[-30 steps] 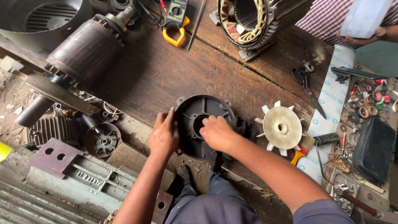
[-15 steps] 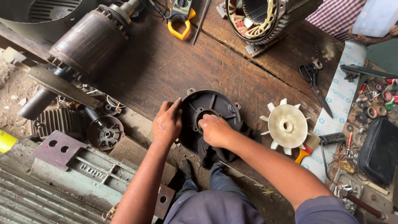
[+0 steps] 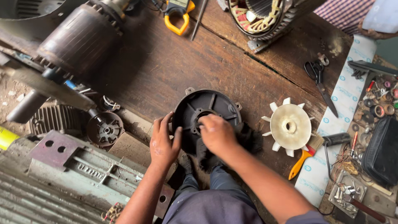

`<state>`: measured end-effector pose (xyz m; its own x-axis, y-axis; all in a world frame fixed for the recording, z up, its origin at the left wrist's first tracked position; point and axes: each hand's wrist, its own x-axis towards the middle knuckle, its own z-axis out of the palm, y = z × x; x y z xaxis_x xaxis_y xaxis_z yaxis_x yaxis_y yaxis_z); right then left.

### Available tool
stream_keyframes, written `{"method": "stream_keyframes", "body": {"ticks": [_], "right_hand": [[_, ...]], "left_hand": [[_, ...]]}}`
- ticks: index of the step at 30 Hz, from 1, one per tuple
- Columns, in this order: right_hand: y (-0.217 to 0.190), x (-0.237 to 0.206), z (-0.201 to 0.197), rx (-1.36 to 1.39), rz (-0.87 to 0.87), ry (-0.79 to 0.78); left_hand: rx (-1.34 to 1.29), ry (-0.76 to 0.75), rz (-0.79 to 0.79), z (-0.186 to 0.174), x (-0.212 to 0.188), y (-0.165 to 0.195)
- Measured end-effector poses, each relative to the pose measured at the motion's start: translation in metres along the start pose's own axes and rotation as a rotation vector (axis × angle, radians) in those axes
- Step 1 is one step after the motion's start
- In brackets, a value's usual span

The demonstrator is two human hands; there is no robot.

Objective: The person brushes dust from a metal fan cover with a brush, then wipes the cover and a black motor end bell with a cloth, turning them over to clean both sides, and finally wipes the rotor shaft of a disassembled electric motor on the workbench.

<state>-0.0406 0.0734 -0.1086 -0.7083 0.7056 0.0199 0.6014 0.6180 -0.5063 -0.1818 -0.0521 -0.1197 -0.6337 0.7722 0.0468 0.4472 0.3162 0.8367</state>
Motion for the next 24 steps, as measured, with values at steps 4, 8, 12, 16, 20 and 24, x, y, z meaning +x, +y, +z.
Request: {"method": "stream_keyframes", "body": {"ticks": [4,8,12,16,20,24], "right_hand": [[0.009,0.0,0.014,-0.014,-0.082,-0.012],[0.033,0.006,-0.009,-0.008,-0.361,-0.262],[0.04,0.015,-0.024,-0.104,-0.58,-0.264],[0.034,0.015,-0.023,-0.247,-0.436,-0.085],[0.022,0.009,-0.008,-0.185,-0.269,0.067],[0.019,0.009,-0.001,-0.091,-0.357,-0.004]], "left_hand": [[-0.066,0.044,0.048,0.01,0.007,-0.014],[-0.064,0.024,0.043,0.01,0.011,-0.019],[-0.023,-0.021,0.036,0.005,0.018,-0.017],[-0.049,-0.039,0.027,0.002,0.02,-0.017],[-0.028,-0.017,0.06,0.003,0.018,-0.019],[-0.052,-0.014,0.054,0.003,0.019,-0.019]]}}
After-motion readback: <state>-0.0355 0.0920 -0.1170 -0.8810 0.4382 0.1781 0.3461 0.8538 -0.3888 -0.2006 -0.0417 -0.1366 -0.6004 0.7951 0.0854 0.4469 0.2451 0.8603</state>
